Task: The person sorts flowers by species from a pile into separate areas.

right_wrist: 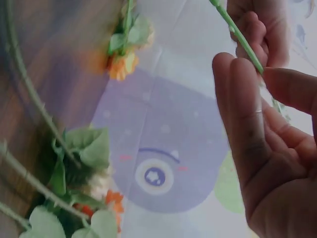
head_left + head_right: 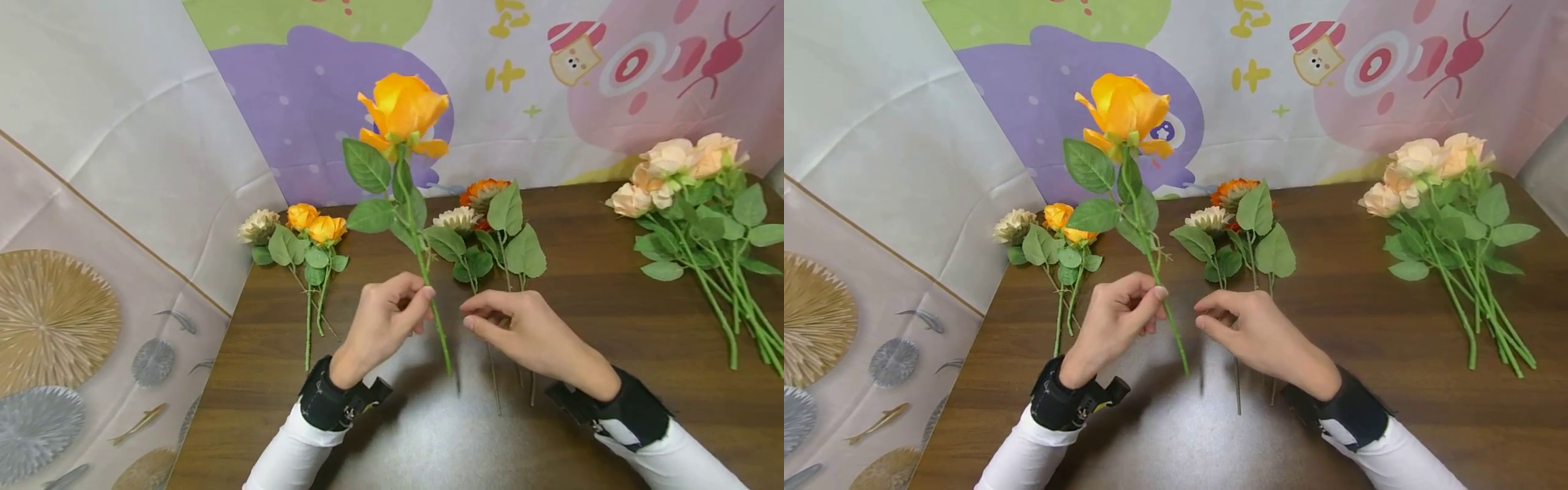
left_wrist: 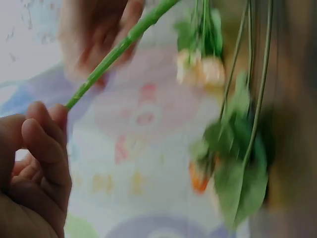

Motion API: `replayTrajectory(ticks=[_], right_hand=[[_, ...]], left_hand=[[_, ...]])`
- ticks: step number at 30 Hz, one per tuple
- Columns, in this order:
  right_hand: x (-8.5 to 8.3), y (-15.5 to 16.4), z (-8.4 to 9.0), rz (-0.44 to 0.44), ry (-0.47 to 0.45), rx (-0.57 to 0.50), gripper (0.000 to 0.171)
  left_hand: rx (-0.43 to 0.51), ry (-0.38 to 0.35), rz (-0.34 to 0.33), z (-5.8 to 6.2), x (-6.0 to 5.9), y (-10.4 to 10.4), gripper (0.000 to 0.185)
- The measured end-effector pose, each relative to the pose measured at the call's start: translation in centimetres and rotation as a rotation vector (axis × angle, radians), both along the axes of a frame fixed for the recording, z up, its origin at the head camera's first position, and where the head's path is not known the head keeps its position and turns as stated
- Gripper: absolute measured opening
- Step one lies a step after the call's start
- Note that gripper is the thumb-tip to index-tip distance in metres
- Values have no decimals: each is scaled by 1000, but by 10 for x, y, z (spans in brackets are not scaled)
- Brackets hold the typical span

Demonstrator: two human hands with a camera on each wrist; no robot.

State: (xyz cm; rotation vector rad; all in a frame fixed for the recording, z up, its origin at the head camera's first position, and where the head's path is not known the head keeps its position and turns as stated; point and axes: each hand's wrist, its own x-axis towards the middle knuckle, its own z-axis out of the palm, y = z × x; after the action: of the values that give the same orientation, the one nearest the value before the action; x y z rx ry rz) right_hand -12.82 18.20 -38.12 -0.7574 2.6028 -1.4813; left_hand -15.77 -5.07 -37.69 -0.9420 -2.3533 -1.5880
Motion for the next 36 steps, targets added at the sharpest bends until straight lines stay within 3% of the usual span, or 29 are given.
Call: replayTrajectory(ticks=[2,5,10,16,21,26,31,36], right_hand=[[3,-2,1,25,-18,-51,18],[7,-5,1,49,-35,-114,18],[9,-7,2,44,-95,-170,11],[7,-2,7,-7,-117,-135,5],[-5,21,12,-207,-46,0,5],[-24,59,12,-375,17,195,9],[-35,96,11,-436,-22,358,14],[-45,130,-1,-434,-49,513,22]], left_hand=[[53,-11,-83,-4,6,9,12],[103,-20,-147,-9,11,18,13],[119,-26,-131,-12,15,22,12],[-5,43,-92,-12,14,21,11],[-69,113,-36,-10,10,18,13],[-74,128,-17,-6,9,13,12],[-87,139,1,-4,8,11,12],[-101,137,5,-3,8,10,12]])
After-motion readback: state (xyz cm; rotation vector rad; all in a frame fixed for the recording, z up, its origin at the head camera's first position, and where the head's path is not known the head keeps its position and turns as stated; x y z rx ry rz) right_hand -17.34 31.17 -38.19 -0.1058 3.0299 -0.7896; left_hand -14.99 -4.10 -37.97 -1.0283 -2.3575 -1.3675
